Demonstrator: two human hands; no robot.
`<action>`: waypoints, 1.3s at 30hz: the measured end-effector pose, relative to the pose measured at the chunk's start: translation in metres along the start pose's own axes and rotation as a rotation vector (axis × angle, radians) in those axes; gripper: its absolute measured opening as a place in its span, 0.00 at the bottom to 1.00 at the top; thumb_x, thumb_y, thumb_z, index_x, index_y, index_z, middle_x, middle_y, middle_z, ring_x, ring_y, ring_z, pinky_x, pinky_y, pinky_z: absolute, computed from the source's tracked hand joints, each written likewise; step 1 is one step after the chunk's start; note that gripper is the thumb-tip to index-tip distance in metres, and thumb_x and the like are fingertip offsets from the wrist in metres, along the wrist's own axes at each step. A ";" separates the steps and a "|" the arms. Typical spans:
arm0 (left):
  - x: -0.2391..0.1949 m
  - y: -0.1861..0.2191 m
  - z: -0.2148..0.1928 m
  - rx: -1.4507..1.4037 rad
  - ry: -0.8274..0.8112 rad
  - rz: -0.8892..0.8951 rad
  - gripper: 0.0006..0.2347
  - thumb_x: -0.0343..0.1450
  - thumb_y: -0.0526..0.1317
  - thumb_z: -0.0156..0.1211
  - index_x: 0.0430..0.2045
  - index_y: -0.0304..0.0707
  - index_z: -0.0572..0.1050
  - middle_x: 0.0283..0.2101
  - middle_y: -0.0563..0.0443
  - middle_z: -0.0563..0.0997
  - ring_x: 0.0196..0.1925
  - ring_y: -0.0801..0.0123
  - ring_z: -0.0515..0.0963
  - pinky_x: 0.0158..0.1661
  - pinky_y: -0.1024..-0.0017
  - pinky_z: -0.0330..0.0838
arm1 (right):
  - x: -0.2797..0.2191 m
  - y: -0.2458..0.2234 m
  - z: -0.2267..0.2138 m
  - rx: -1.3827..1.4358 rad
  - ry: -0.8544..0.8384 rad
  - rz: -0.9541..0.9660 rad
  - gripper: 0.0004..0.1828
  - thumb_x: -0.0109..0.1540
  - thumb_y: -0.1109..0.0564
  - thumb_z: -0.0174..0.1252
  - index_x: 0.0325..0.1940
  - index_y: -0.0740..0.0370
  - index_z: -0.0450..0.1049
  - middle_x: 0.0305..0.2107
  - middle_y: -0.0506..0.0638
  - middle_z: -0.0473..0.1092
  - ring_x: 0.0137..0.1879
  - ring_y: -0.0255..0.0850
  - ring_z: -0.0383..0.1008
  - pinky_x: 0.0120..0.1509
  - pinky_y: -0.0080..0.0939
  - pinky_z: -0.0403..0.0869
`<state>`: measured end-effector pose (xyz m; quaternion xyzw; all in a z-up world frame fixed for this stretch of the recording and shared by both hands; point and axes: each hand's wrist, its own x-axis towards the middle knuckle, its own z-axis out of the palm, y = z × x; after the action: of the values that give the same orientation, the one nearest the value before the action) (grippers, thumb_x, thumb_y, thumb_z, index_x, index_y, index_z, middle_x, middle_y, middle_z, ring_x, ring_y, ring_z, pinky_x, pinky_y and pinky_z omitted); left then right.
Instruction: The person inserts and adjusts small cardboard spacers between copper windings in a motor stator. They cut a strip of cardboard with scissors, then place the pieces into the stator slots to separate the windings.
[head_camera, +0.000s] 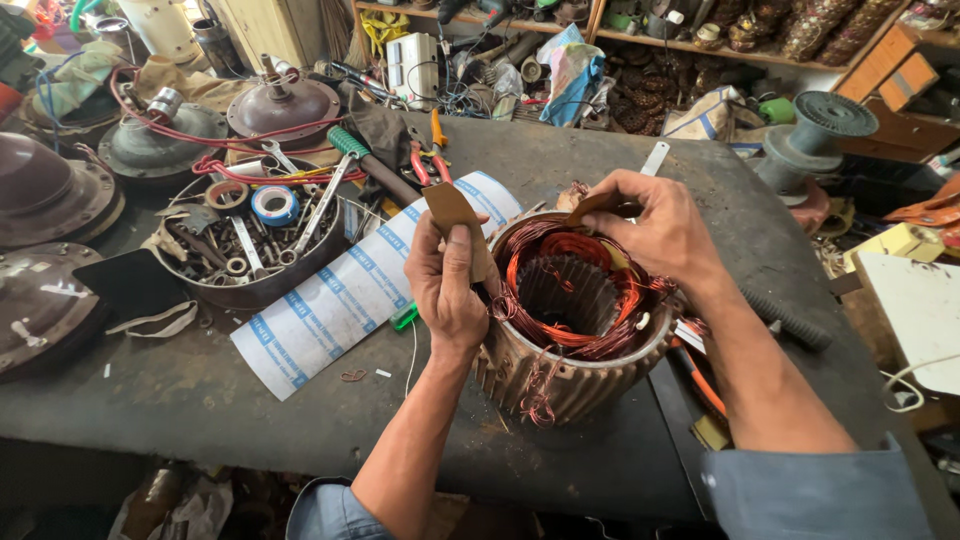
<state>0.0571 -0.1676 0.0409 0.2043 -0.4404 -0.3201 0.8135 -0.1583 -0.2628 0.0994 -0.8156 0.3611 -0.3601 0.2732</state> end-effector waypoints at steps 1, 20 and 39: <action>0.000 0.001 0.000 0.015 -0.004 0.000 0.10 0.82 0.39 0.49 0.45 0.27 0.72 0.21 0.55 0.70 0.18 0.78 0.67 0.22 0.77 0.59 | 0.000 0.002 0.001 -0.001 0.004 -0.013 0.07 0.60 0.63 0.64 0.43 0.63 0.80 0.36 0.47 0.81 0.42 0.31 0.79 0.50 0.33 0.77; 0.000 0.002 0.000 0.013 -0.034 0.001 0.10 0.82 0.40 0.49 0.45 0.28 0.72 0.21 0.56 0.70 0.18 0.78 0.68 0.22 0.78 0.60 | -0.010 -0.009 0.000 -0.146 0.115 -0.184 0.07 0.61 0.64 0.66 0.43 0.62 0.80 0.37 0.48 0.80 0.45 0.35 0.82 0.50 0.35 0.78; 0.000 0.002 0.000 0.033 -0.011 -0.012 0.10 0.82 0.40 0.49 0.45 0.28 0.72 0.22 0.55 0.71 0.18 0.78 0.69 0.21 0.78 0.61 | -0.001 -0.011 0.000 -0.165 0.026 -0.156 0.08 0.60 0.66 0.63 0.44 0.63 0.80 0.37 0.49 0.81 0.43 0.33 0.81 0.49 0.35 0.77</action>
<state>0.0579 -0.1659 0.0420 0.2186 -0.4491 -0.3189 0.8056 -0.1547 -0.2553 0.1072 -0.8562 0.3285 -0.3600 0.1714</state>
